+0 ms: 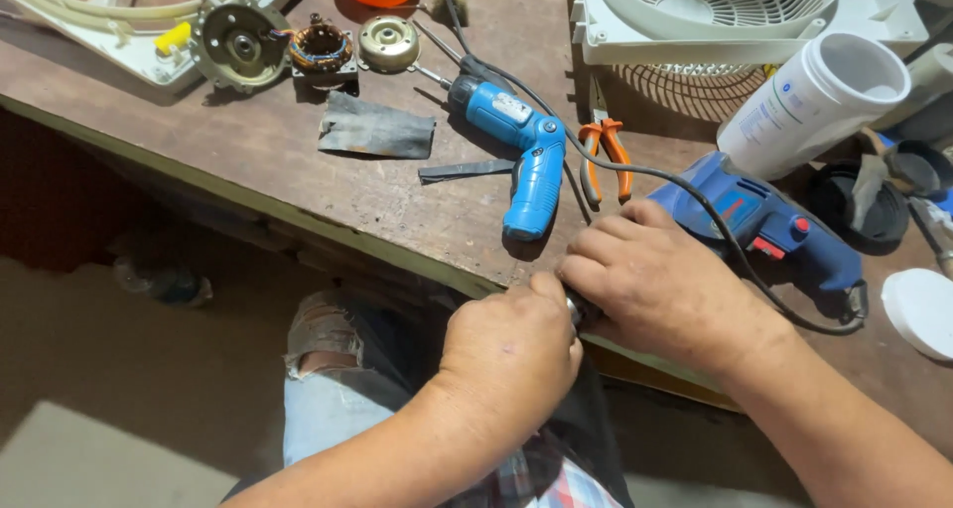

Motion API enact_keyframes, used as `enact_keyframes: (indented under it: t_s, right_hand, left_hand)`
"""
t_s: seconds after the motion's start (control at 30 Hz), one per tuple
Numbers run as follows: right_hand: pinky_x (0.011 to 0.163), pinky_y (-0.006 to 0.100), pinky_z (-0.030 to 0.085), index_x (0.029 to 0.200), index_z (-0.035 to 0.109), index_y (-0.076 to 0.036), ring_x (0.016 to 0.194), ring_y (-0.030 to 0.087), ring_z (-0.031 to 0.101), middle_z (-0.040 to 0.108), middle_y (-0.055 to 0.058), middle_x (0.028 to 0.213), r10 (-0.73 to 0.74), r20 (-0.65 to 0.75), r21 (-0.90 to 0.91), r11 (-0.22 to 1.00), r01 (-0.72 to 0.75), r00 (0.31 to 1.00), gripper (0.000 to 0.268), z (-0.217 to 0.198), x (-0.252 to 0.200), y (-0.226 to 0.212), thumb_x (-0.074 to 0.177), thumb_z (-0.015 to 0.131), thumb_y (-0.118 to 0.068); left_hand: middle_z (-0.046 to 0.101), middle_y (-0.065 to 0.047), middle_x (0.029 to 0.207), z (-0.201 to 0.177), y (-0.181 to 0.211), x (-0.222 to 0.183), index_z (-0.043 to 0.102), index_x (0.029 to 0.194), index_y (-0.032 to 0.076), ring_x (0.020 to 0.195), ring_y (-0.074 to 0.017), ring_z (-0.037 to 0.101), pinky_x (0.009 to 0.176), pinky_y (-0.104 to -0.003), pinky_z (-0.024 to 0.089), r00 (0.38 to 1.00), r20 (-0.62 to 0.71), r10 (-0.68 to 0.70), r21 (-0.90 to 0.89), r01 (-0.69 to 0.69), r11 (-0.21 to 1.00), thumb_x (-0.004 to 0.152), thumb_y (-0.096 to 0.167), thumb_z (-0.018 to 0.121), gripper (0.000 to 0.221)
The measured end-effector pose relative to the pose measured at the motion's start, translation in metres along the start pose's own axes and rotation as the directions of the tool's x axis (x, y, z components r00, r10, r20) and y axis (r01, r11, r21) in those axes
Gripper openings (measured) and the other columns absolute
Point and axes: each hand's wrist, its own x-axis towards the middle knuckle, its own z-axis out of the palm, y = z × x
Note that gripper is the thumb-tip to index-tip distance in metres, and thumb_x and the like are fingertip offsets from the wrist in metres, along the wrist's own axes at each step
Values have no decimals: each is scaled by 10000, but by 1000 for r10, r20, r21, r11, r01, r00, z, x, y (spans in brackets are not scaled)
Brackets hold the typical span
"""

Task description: Polishing a small metal motor component using sandpaper and a power drill to rotate the part.

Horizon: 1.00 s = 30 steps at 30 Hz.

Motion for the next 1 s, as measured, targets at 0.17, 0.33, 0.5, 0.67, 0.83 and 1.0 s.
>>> enact_keyframes:
  t_s: [0.17,0.33,0.5,0.67,0.83,1.0]
  right_hand:
    - [947,485,519,946,659,-155,926,309,678,671,31,908,-34,-105,-37,999,31,994,142,-7,-4,-8,897,775,-89]
    - [1005,489,543,1022,697,-120,1023,312,737,736,62,1005,-62,-208,-56,997,51,976,101,-11,-8,-10,1061,681,-29]
    - [1067,516,488,1182,736,-108,1001,321,696,750,59,1047,-67,-126,118,990,82,990,165,-16,-14,-5,1048,764,-199]
    - [1225,559,440,1299,796,-106,1234,318,741,814,87,1258,-104,-61,134,985,111,993,311,-6,-22,-4,1031,691,-224]
    - [1341,628,402,1338,753,-81,1544,379,676,791,158,1455,-152,-104,79,984,160,983,279,5,-37,0,1131,588,-171]
    - [1292,643,494,1327,774,-16,1481,408,733,822,186,1406,-126,-274,116,980,162,953,251,1,-41,-7,1205,569,-96]
  left_hand:
    - [874,-161,1076,-75,-6,22,787,1153,159,1039,-472,811,867,-574,617,842,536,-68,-285,256,924,896,565,694,489]
    - [761,-165,711,-57,-23,27,685,896,58,542,-230,684,543,-312,582,606,786,126,-614,740,274,1002,328,825,322]
    - [760,-162,945,-70,-25,45,745,1052,38,783,-247,705,550,-379,503,474,852,222,-520,817,251,976,251,688,234]
    - [737,-147,768,-50,-6,38,762,972,8,614,-257,758,460,-349,516,470,860,201,-510,810,290,891,183,764,192]
    - [794,-247,862,-32,-8,22,797,1084,-19,614,-270,782,505,-280,567,471,848,243,-491,871,28,984,169,786,213]
    - [806,-316,863,-21,-9,14,764,1229,-138,551,-262,774,482,-316,646,457,849,266,-399,884,-245,1029,57,777,279]
